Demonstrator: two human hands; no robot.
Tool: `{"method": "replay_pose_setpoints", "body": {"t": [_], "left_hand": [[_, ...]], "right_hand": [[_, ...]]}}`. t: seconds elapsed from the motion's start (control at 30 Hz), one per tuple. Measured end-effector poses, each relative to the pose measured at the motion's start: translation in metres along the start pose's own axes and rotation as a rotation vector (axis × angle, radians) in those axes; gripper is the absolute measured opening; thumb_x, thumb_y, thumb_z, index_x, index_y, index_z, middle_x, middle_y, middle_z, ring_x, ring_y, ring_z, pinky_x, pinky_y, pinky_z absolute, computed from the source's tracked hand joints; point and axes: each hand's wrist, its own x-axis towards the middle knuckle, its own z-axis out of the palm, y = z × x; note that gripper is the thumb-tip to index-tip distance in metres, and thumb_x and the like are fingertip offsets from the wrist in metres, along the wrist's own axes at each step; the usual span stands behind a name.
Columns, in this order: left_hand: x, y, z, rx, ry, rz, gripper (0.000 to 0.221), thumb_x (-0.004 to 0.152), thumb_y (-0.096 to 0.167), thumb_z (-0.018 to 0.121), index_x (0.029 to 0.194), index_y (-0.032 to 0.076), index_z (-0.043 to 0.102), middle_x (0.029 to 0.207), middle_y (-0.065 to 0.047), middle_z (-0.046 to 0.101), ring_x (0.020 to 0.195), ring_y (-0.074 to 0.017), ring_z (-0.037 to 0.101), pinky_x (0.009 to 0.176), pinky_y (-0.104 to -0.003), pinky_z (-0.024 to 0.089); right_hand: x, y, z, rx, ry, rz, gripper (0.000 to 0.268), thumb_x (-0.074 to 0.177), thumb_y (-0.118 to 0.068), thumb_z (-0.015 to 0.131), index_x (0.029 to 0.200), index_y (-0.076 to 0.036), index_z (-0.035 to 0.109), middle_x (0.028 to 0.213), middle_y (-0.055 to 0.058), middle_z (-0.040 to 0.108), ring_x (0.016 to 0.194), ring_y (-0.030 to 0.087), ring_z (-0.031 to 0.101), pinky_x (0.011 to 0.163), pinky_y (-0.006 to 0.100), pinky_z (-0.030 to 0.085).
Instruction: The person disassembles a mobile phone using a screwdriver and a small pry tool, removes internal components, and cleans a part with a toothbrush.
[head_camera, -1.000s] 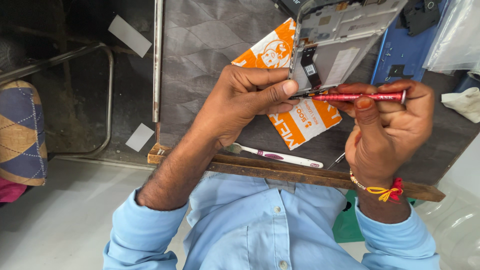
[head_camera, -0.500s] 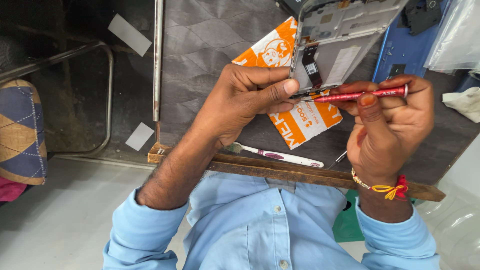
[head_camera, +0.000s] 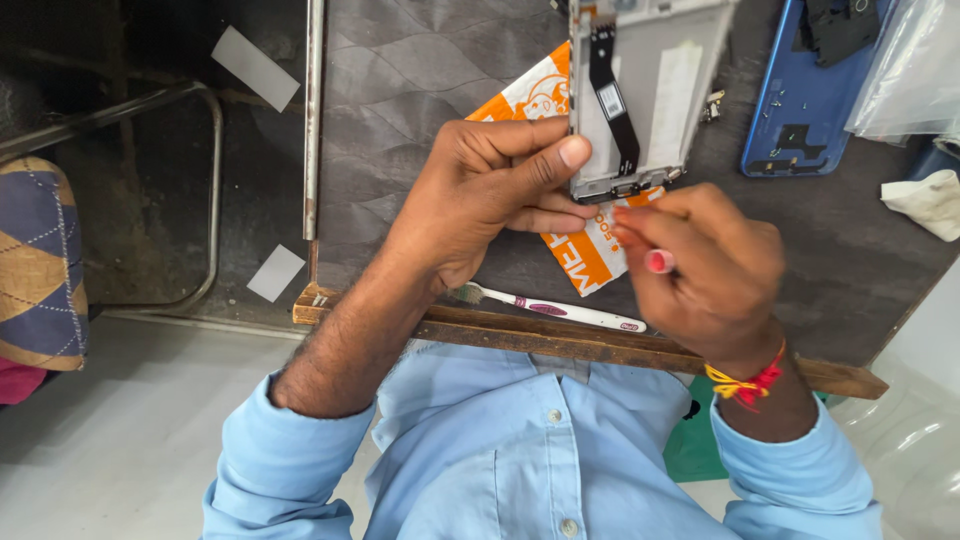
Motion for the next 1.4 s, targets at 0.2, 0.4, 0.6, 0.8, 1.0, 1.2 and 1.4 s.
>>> {"method": "replay_pose_setpoints", "body": {"t": [0.2,0.4,0.6,0.8,1.0,1.2,1.4], "left_hand": [[-0.001,0.001,0.001,0.003,0.026,0.023,0.039,0.1,0.024,0.07,0.127,-0.005,0.071,0.092,-0.009,0.072,0.078,-0.0138,0.076,0.073,-0.028,0.068],[-0.001,0.0,0.001,-0.013,0.023,0.02,0.04,0.099,0.025,0.07,0.127,-0.004,0.071,0.095,-0.009,0.074,0.077,-0.0125,0.076,0.072,-0.027,0.067],[-0.001,0.0,0.002,-0.01,0.026,0.015,0.041,0.101,0.026,0.07,0.127,-0.005,0.071,0.094,-0.01,0.073,0.076,-0.0131,0.076,0.072,-0.027,0.067],[-0.001,-0.001,0.001,-0.001,0.043,0.003,0.041,0.1,0.026,0.069,0.129,-0.004,0.071,0.103,-0.014,0.077,0.079,-0.013,0.074,0.072,-0.027,0.065],[-0.006,0.005,0.007,0.072,0.021,0.072,0.04,0.1,0.021,0.069,0.132,-0.002,0.068,0.11,-0.012,0.077,0.094,-0.0132,0.074,0.079,-0.027,0.065],[-0.02,0.002,0.016,0.099,-0.024,0.081,0.034,0.098,0.018,0.07,0.126,-0.001,0.069,0.109,-0.006,0.077,0.096,-0.0098,0.073,0.083,-0.025,0.066],[-0.042,0.009,0.026,0.344,-0.163,0.266,0.021,0.105,0.015,0.071,0.099,-0.004,0.073,0.085,-0.002,0.072,0.082,-0.0052,0.064,0.074,-0.024,0.053]], "right_hand": [[0.015,-0.009,0.005,-0.09,-0.007,-0.111,0.023,0.089,0.005,0.084,0.11,0.001,0.074,0.095,0.008,0.064,0.075,0.019,0.066,0.058,0.031,0.05],[0.02,-0.012,0.008,-0.12,-0.024,-0.112,0.022,0.089,0.002,0.086,0.106,-0.001,0.074,0.09,0.007,0.062,0.072,0.021,0.064,0.056,0.033,0.048],[0.021,-0.007,0.011,-0.188,-0.036,-0.178,0.017,0.09,0.0,0.082,0.102,0.001,0.069,0.091,0.009,0.062,0.074,0.026,0.065,0.059,0.036,0.05],[-0.027,0.009,-0.013,-0.085,0.01,-0.18,0.016,0.094,-0.007,0.078,0.102,-0.003,0.065,0.092,0.01,0.067,0.078,0.026,0.068,0.063,0.036,0.053],[-0.106,0.048,-0.06,-0.117,0.075,0.163,0.025,0.108,-0.02,0.065,0.106,0.002,0.053,0.087,0.012,0.067,0.066,0.019,0.064,0.059,0.027,0.048],[-0.11,0.052,-0.078,-0.484,-0.228,0.401,0.019,0.092,-0.011,0.08,0.088,0.0,0.065,0.079,0.011,0.069,0.06,0.024,0.061,0.049,0.033,0.045],[-0.089,0.028,-0.093,-0.353,-0.26,0.449,0.033,0.075,-0.004,0.082,0.107,0.0,0.076,0.092,0.013,0.071,0.06,0.018,0.065,0.052,0.03,0.05]]}}
